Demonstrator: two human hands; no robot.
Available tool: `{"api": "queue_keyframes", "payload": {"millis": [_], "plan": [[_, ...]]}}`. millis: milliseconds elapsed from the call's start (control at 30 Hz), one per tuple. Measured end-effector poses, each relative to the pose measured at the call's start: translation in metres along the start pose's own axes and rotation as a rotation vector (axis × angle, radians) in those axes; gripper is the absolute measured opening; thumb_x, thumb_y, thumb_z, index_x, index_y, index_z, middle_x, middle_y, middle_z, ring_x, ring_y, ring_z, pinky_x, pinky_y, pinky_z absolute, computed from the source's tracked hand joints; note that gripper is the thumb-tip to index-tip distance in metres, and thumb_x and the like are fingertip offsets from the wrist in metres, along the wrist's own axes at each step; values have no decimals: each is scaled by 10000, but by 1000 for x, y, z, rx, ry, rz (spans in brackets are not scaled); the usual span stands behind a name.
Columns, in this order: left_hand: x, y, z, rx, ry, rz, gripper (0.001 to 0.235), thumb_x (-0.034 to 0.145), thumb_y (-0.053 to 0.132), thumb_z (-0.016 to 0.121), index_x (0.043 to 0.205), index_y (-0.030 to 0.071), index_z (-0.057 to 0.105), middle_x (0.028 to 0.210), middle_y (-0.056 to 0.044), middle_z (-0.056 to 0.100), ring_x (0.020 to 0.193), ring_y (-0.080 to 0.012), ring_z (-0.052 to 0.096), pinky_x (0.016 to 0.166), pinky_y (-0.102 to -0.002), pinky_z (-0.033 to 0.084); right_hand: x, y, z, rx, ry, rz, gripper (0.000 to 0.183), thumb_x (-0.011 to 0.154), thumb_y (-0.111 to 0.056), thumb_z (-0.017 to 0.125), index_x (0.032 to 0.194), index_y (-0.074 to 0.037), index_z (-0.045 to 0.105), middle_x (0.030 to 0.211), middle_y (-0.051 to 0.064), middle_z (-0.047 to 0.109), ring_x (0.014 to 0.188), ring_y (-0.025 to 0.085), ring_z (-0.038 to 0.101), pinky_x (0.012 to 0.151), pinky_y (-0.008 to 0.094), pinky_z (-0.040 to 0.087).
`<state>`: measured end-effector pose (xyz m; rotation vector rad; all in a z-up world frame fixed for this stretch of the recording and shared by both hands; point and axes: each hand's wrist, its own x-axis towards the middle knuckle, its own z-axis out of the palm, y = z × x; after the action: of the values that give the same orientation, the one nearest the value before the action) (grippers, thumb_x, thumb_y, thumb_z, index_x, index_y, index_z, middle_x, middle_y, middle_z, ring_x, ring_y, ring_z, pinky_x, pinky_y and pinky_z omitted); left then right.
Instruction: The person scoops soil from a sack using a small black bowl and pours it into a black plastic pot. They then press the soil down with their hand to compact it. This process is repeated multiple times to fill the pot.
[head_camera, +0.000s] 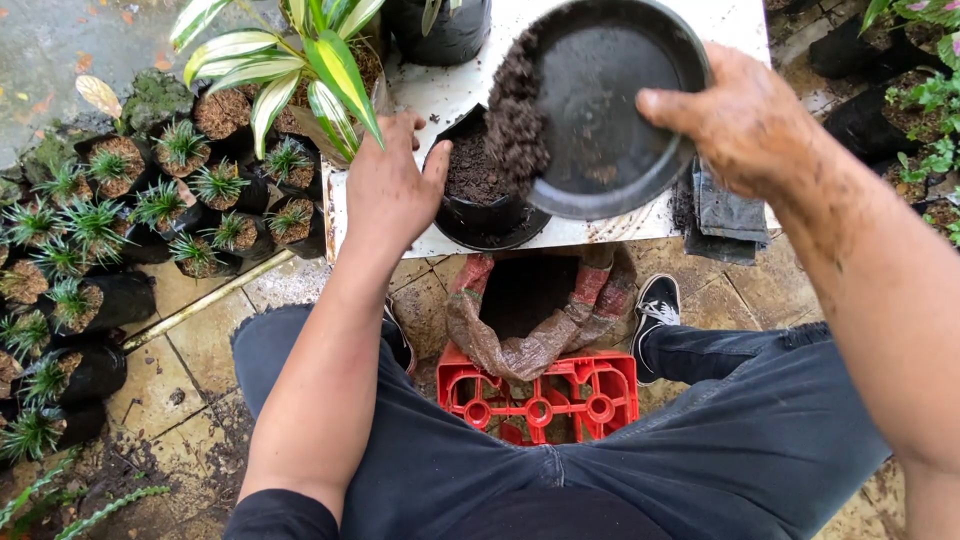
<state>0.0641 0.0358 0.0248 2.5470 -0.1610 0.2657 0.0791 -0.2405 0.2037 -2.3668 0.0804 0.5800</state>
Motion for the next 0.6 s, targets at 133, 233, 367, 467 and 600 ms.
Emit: {"api": "queue_keyframes", "payload": {"millis": [133,233,367,467,600], "plan": [[21,-8,6,-35,-23,-8,368,959,275,751,1199,9,667,1019,-167,672,849,-383,649,675,-530,526,21,-18,-1,-14,27,97,344,1042,-248,575,1355,-107,588,1226,94,721,1140,292,697,1056,502,520],[34,0,0,-106,-138,-115,327,937,247,768,1149,0,747,1108,-238,718,929,-397,712,753,-509,549,30,-28,0,62,15,70,312,1027,-170,580,1338,-149,592,1284,39,723,1164,223,723,1082,423,551],[38,1,2,-180,-212,-202,290,1003,204,720,773,139,556,737,-25,529,671,-218,503,640,-392,419,41,-37,4,-256,38,41,432,1052,-296,597,1460,-162,550,1314,86,663,1156,288,639,1010,433,525],[35,1,1,-226,-221,-169,607,1066,179,692,607,189,294,567,48,268,523,-132,269,568,-314,281,45,-44,9,-507,-13,-14,417,1085,-314,569,1479,-182,532,1091,137,645,904,311,609,737,444,527],[35,-2,4,-276,-171,-64,594,1047,104,655,657,192,215,616,42,185,573,-132,199,622,-305,246,31,-62,17,-614,-146,23,219,1118,-275,515,1319,-231,590,680,56,491,553,226,495,472,375,451]]}}
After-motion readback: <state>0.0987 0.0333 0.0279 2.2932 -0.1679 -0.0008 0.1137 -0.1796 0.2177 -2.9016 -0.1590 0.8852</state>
